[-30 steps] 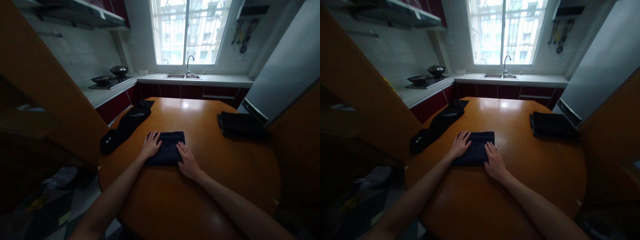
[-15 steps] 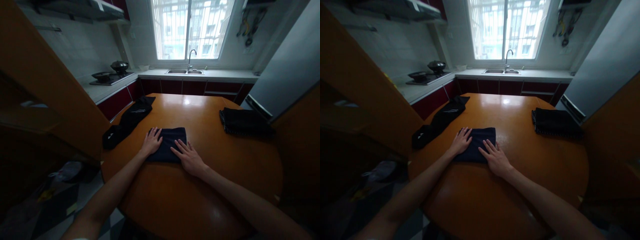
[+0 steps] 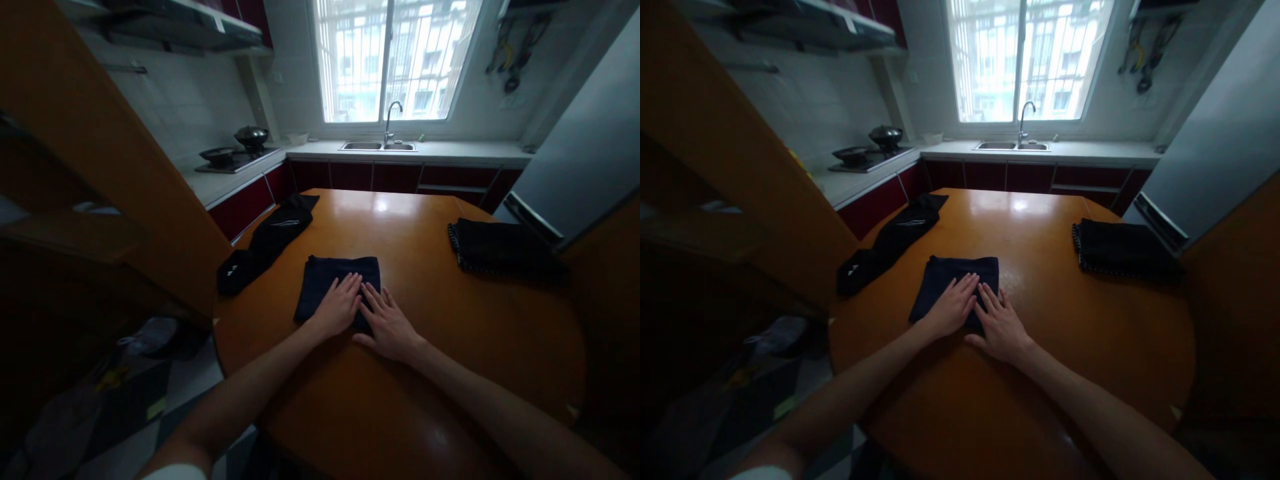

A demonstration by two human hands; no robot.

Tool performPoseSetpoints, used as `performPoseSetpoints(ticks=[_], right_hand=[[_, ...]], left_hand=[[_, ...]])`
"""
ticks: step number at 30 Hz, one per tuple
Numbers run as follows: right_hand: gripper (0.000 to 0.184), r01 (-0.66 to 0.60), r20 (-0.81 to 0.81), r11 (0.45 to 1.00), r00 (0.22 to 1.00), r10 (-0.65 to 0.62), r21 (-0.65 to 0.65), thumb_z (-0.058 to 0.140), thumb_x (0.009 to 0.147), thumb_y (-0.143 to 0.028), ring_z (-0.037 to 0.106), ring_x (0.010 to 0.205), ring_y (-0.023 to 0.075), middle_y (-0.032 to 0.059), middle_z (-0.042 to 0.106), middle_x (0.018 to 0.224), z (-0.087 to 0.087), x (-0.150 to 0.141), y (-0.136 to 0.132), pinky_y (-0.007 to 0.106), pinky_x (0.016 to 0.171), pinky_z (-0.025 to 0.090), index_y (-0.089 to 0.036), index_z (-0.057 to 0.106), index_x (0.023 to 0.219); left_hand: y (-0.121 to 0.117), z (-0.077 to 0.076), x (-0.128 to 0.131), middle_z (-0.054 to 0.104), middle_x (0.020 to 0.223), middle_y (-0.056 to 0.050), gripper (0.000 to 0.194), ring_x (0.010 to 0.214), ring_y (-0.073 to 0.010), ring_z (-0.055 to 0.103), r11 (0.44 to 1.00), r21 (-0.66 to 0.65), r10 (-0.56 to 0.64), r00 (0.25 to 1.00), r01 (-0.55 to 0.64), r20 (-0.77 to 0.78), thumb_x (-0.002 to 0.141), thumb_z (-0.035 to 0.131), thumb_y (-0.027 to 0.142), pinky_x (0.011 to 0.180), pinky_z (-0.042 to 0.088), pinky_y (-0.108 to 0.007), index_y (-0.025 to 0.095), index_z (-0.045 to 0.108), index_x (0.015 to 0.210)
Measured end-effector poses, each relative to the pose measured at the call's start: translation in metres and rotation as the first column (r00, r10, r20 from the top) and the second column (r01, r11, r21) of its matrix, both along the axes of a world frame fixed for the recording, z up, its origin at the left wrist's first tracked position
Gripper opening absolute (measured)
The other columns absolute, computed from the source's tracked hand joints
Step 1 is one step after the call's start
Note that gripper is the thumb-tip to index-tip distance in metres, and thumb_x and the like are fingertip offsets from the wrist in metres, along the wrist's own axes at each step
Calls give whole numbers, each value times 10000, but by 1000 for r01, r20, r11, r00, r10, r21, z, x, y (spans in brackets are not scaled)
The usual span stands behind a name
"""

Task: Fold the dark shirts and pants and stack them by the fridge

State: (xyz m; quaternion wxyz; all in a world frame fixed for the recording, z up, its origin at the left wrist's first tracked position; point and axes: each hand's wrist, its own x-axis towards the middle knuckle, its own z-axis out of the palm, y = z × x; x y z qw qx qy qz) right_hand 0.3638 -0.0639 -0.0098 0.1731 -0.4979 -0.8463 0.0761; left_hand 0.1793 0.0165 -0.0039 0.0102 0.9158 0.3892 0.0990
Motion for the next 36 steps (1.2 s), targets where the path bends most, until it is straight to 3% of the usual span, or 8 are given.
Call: performPoseSetpoints(ticks=[4, 7, 11, 14, 18, 22, 30, 36], right_hand=[[899, -3, -55, 999, 999, 1, -33, 534, 911, -572, 1, 1539, 287, 151, 67, 1665, -13, 6, -3, 535, 1236, 83, -125, 168, 1599], [752, 25, -223, 998, 974, -36, -53, 392, 991, -456, 89, 1539, 224, 119, 145, 1666, -25, 17, 7, 488, 1236, 157, -158, 87, 1611], [590, 290, -541, 952, 787, -296, -100, 271, 1013, -384, 359, 1457, 209, 130, 406, 1570, -34, 39, 52, 435, 1192, 292, -161, 329, 1556], [561, 344, -627, 925, 688, -364, -159, 318, 987, -382, 464, 1383, 232, 148, 521, 1482, -33, 53, 97, 423, 1160, 334, -129, 491, 1457], [464, 239, -645, 951, 698, -310, -198, 420, 940, -357, 616, 1200, 244, 127, 674, 1302, -28, 55, 142, 411, 1059, 441, -155, 654, 1285], [315, 148, -644, 968, 724, -247, -204, 567, 846, -314, 700, 918, 214, 90, 766, 1047, -28, 53, 158, 333, 861, 537, -168, 737, 1067], [178, 191, -590, 953, 751, -296, -234, 610, 780, -301, 649, 729, 179, 50, 734, 782, -28, 86, 133, 271, 686, 489, -161, 716, 804], [126, 269, -510, 917, 767, -389, -295, 616, 738, -255, 630, 647, 174, 40, 702, 683, -18, 94, 50, 263, 614, 433, -166, 694, 695]], left_hand=[[-19, -10, 0, 228, 1645, -124, 659, 1525, -226, 189, 997, -52, -62, 998, 61, -10, 1058, 212, 508, 1218, 205, -435, 120, 198, 1590], [-23, -5, -8, 187, 1655, -119, 724, 1531, -259, 157, 997, -31, -72, 997, 71, -13, 1025, 284, 599, 1220, 183, -473, 176, 173, 1602], [-33, 6, -3, 196, 1655, -96, 752, 1535, -277, 132, 975, -4, -221, 975, 221, -21, 987, 396, 634, 1224, 151, -515, 240, 201, 1596], [-40, 7, 7, 301, 1627, -62, 592, 1525, -255, 188, 936, 17, -351, 936, 352, -36, 1017, 454, 501, 1230, 155, -493, 281, 325, 1551], [-41, 1, 10, 419, 1569, -47, 426, 1498, -234, 277, 925, 45, -375, 926, 377, -34, 1040, 461, 313, 1218, 219, -474, 272, 460, 1464], [-36, -1, 3, 449, 1550, -46, 379, 1487, -223, 303, 915, 66, -399, 917, 399, -15, 1027, 492, 261, 1209, 257, -466, 255, 516, 1406], [-39, 20, -19, 545, 1469, -63, 325, 1453, -241, 373, 878, -3, -477, 877, 478, 66, 996, 539, 325, 1222, 199, -483, 248, 585, 1308], [-44, 24, -38, 645, 1258, -98, 239, 1292, -243, 545, 936, -15, -344, 924, 351, 166, 996, 493, 305, 1214, 203, -521, 199, 603, 1179]])
